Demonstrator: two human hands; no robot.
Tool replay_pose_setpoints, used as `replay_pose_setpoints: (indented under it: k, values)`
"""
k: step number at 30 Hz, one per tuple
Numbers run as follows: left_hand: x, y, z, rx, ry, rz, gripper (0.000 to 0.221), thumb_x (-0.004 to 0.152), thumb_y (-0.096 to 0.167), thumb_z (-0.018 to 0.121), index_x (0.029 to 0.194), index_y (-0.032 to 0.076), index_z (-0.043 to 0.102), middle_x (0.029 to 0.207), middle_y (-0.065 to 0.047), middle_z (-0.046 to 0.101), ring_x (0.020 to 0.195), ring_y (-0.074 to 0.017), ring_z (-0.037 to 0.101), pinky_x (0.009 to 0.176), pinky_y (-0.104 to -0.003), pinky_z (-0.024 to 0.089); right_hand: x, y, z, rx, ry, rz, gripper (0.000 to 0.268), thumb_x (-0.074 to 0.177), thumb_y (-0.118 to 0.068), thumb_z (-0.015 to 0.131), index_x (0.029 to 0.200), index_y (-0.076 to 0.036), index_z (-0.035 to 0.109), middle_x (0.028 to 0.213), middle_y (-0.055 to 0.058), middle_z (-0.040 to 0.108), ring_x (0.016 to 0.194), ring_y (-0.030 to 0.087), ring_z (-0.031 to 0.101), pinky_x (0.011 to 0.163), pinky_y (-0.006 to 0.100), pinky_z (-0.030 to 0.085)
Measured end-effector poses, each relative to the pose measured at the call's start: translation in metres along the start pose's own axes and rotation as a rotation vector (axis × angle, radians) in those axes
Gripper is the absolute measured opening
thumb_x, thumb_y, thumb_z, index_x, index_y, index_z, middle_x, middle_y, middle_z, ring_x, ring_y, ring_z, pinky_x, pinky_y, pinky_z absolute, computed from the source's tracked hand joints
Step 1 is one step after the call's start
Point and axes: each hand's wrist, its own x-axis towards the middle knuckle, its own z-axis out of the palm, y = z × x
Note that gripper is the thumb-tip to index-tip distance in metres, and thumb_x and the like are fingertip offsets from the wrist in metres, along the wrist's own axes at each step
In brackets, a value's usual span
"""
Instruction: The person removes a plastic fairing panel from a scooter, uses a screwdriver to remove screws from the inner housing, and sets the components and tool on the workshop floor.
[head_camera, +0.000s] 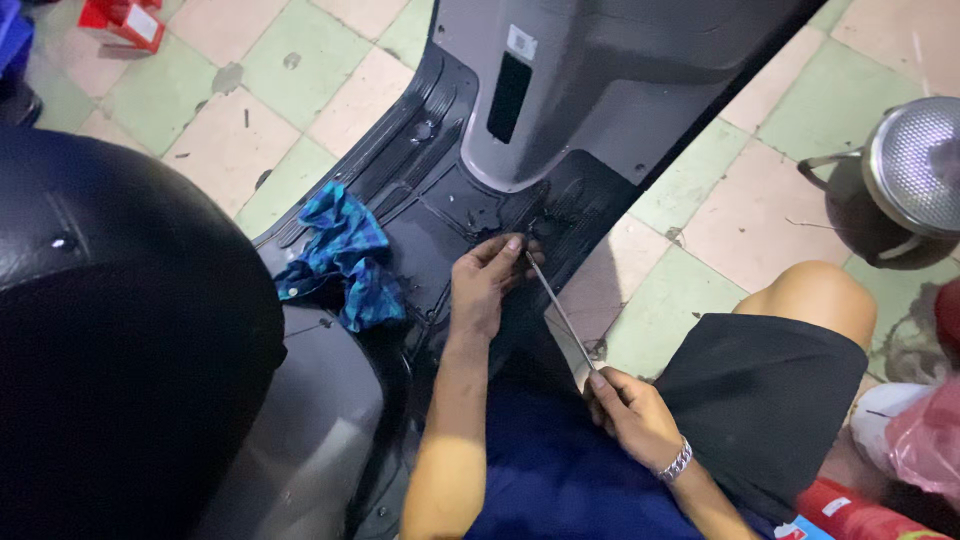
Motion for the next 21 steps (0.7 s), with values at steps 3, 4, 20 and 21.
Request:
replay_pose_setpoints:
  k: [3,4,20,21]
  values:
    - [0.002,0.0,0.003,0.018,-0.087,0.009,0.027,0.099,0.014,0.065,0.114,-0.008,0.069,0.103,-0.015,0.076,0.09,-0.0214,0.074,0.078,-0.033,0.061,-0.003,0.001,-0.004,0.001,0.002,0.05,0.038,0.102,-0.035,0.051,0.086,-0.005,0.069,0.06,0.002,0.062,0.048,0.008,0.051,0.046,0.024,0.041]
    - [0.003,0.0,0.002,0.03,-0.125,0.021,0.026,0.1,0.013,0.065,0.113,-0.009,0.069,0.104,-0.016,0.076,0.09,-0.0219,0.073,0.078,-0.034,0.061,-0.002,0.003,-0.004,0.066,-0.02,0.089,0.039,0.102,-0.035,0.051,0.086,-0.004,0.068,0.061,0.002,0.061,0.048,0.009,0.049,0.045,0.024,0.04]
    - [0.013,-0.016,0.008,0.128,-0.11,0.071,0.023,0.099,0.013,0.064,0.112,-0.005,0.069,0.098,-0.014,0.075,0.087,-0.0207,0.075,0.077,-0.033,0.063,0.0,0.021,-0.018,0.666,-0.343,0.153,0.04,0.103,-0.034,0.048,0.091,0.003,0.059,0.056,0.01,0.052,0.037,0.014,0.04,0.036,0.029,0.035]
    - [0.016,-0.014,0.005,0.068,-0.168,0.0,0.023,0.1,0.015,0.064,0.111,-0.005,0.068,0.096,-0.013,0.075,0.085,-0.0217,0.074,0.076,-0.034,0.062,0.0,0.021,-0.016,0.668,-0.339,0.154,0.04,0.103,-0.034,0.048,0.091,0.003,0.059,0.056,0.01,0.052,0.037,0.014,0.04,0.036,0.029,0.035]
